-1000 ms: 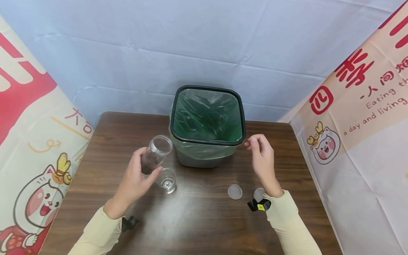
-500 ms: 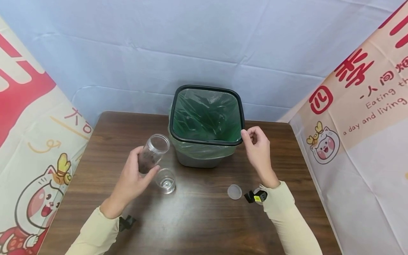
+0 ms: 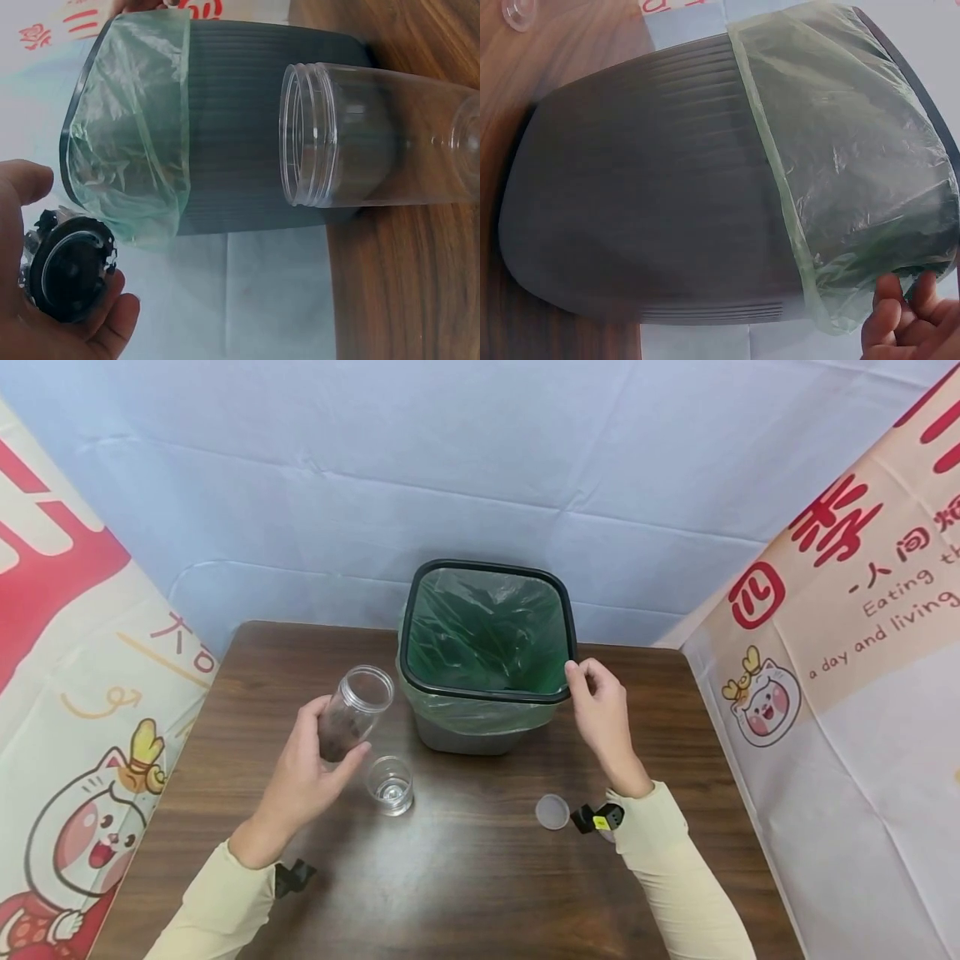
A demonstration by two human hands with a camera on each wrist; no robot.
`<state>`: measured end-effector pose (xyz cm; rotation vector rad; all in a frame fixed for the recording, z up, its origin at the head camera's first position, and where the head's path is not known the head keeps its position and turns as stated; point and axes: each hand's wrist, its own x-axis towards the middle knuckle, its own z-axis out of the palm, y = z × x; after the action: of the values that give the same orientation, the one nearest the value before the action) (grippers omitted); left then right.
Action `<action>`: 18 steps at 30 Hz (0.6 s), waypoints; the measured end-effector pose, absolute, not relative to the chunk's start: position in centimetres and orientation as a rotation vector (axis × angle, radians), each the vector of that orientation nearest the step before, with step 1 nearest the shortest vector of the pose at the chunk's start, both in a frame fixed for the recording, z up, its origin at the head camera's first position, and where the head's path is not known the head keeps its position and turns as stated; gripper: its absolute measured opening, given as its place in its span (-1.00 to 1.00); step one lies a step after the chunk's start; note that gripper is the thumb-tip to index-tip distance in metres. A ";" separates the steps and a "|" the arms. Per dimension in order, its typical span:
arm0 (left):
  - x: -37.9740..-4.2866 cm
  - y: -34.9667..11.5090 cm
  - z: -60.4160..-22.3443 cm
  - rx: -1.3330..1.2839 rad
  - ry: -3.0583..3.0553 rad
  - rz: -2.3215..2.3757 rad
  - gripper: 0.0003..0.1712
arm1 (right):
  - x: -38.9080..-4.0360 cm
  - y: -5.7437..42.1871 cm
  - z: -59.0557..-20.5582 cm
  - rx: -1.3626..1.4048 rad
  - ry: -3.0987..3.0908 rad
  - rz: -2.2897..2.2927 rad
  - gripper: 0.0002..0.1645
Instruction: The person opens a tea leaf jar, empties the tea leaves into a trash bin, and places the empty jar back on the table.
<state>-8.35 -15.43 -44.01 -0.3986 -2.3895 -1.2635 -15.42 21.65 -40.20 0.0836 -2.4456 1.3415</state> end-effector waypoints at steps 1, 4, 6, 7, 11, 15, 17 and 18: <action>-8.4 -15.5 -44.0 -0.399 -2.389 -1.268 -0.19 | -15.2 21.4 -39.8 0.085 -2.453 1.347 -0.51; -8.4 -15.5 -43.9 -0.399 -2.390 -1.278 -0.18 | -14.6 20.8 -38.8 0.064 -2.469 1.365 -0.49; -8.4 -15.6 -43.8 -0.399 -2.392 -1.280 -0.18 | -14.5 20.6 -38.5 0.040 -2.475 1.388 -0.48; -8.5 -15.6 -43.8 -0.402 -2.393 -1.278 -0.18 | -14.3 20.4 -38.1 0.036 -2.476 1.394 -0.47; -8.6 -15.7 -43.7 -0.413 -2.401 -1.273 -0.19 | -14.1 20.0 -37.6 0.010 -2.468 1.434 -0.49; -8.7 -15.8 -43.7 -0.425 -2.415 -1.283 -0.17 | -13.6 19.4 -36.6 -0.025 -2.474 1.438 -0.52; -8.8 -15.8 -43.6 -0.437 -2.424 -1.295 -0.17 | -13.5 19.3 -36.4 -0.038 -2.475 1.446 -0.53; -8.8 -15.9 -43.6 -0.446 -2.426 -1.302 -0.17 | -13.5 19.3 -36.4 -0.041 -2.475 1.449 -0.53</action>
<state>-8.84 -15.86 -43.56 -0.4463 -2.4260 -1.3015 -13.49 19.34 -36.42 -0.0414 -2.4752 1.4486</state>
